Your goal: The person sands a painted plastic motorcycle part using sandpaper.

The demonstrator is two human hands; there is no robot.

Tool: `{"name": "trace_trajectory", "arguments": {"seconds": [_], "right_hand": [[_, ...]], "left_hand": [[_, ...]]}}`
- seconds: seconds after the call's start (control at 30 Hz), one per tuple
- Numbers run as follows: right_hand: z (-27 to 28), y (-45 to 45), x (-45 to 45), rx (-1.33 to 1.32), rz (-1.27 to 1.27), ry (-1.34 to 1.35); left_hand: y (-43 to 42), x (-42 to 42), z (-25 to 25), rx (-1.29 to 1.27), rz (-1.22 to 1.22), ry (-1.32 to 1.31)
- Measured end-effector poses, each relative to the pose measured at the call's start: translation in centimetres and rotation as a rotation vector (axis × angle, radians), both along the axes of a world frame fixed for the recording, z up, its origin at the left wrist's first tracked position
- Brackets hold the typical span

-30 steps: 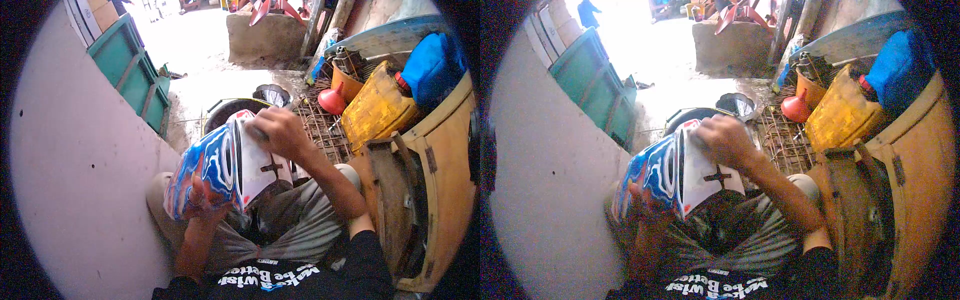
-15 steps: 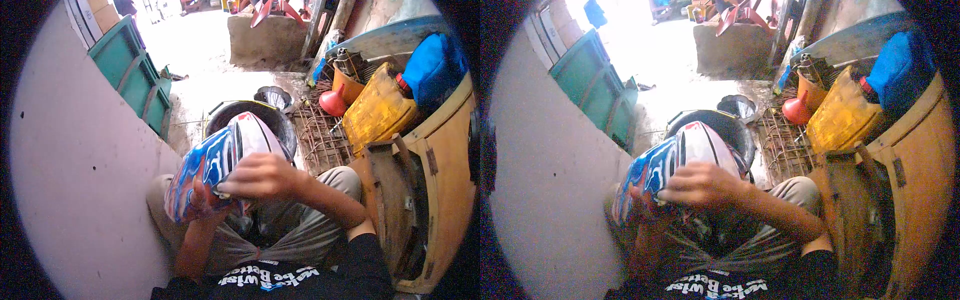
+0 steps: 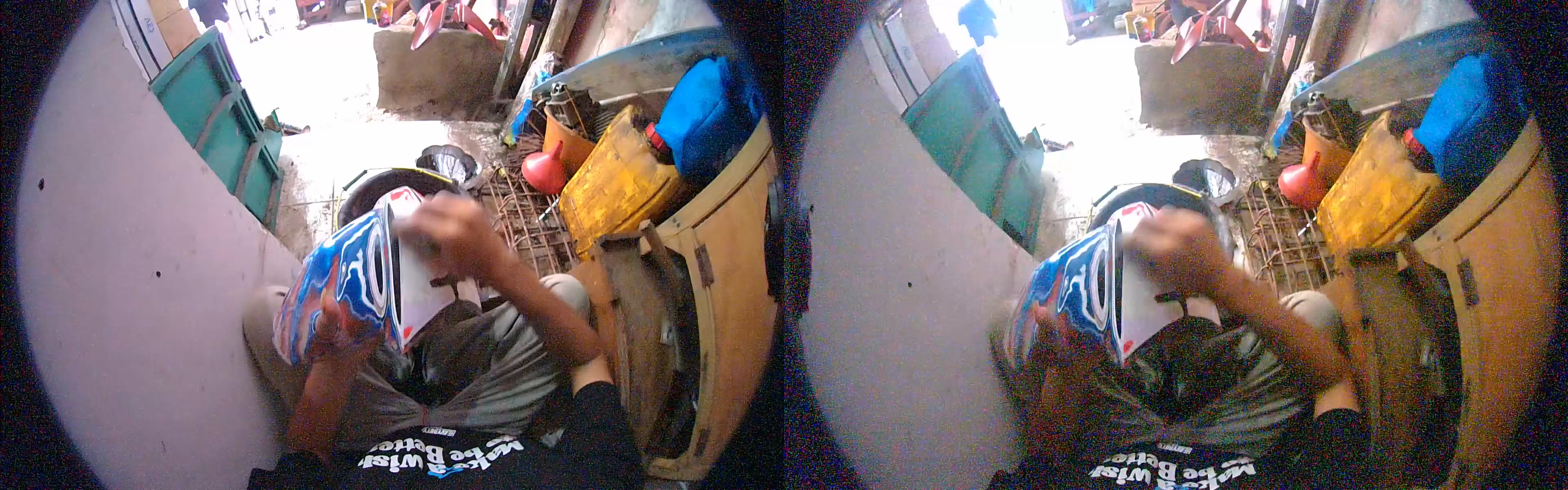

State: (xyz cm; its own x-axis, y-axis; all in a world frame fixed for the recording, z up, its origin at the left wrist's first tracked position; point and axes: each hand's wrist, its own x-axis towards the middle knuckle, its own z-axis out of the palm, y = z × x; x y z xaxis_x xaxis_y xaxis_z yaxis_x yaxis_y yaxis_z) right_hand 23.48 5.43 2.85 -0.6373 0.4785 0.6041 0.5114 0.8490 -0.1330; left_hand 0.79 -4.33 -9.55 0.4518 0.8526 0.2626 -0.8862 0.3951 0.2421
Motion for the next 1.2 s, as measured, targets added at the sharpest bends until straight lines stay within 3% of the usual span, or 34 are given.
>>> {"name": "trace_trajectory", "arguments": {"seconds": [0.03,0.1,0.17,0.23,0.3,0.37,0.43,0.57,0.7,0.77,0.87,0.9,1.0,1.03,1.1,1.17,1.2], "right_hand": [[0.2,-1.8,-1.2,0.018,0.2,0.132],[2.3,-4.4,-2.6,0.042,0.467,0.097],[0.8,-1.9,-1.4,-0.005,0.292,0.111],[0.7,0.5,0.1,-0.019,-0.144,-0.012],[0.4,-0.7,0.3,0.017,-0.051,-0.071],[1.3,-3.7,-2.4,0.017,0.357,0.136],[1.0,-3.5,-2.4,0.044,0.489,0.1],[0.7,1.5,1.2,-0.008,-0.152,-0.057],[0.5,-3.5,-1.8,0.118,0.387,0.137],[1.2,-2.5,-1.4,0.028,0.45,0.119],[0.1,2.1,1.8,-0.003,-0.123,-0.03],[0.1,2.2,2.1,-0.014,-0.118,-0.082],[1.0,-3.0,-1.5,0.058,0.328,0.094],[2.1,-4.4,-1.7,0.074,0.439,0.032],[0.9,-2.0,-1.2,0.002,0.423,0.124],[-0.2,1.9,1.5,0.023,0.009,0.005],[-0.3,2.4,2.0,0.028,-0.03,-0.046]], "left_hand": [[-0.1,0.2,0.6,-0.019,0.042,0.053],[-1.0,0.0,2.0,-0.07,0.123,0.175],[-2.1,-0.1,4.0,-0.136,0.184,0.256],[-3.1,0.1,6.2,-0.21,0.235,0.289],[-3.1,-0.1,4.7,-0.156,0.247,0.232],[-2.5,0.1,3.3,-0.108,0.254,0.232],[-2.5,0.1,3.5,-0.096,0.248,0.242],[-2.2,0.7,4.2,-0.082,0.244,0.238],[-1.6,0.8,4.3,-0.068,0.243,0.235],[-1.9,0.6,4.5,-0.076,0.246,0.248],[-2.0,0.6,4.3,-0.081,0.247,0.243],[-1.8,0.7,4.2,-0.079,0.244,0.241],[-1.9,0.5,3.9,-0.073,0.249,0.237],[-1.9,0.5,4.0,-0.073,0.252,0.24],[-2.1,0.4,4.1,-0.076,0.259,0.247],[-2.2,0.5,4.1,-0.075,0.257,0.247],[-2.0,0.6,4.0,-0.075,0.255,0.246]]}}
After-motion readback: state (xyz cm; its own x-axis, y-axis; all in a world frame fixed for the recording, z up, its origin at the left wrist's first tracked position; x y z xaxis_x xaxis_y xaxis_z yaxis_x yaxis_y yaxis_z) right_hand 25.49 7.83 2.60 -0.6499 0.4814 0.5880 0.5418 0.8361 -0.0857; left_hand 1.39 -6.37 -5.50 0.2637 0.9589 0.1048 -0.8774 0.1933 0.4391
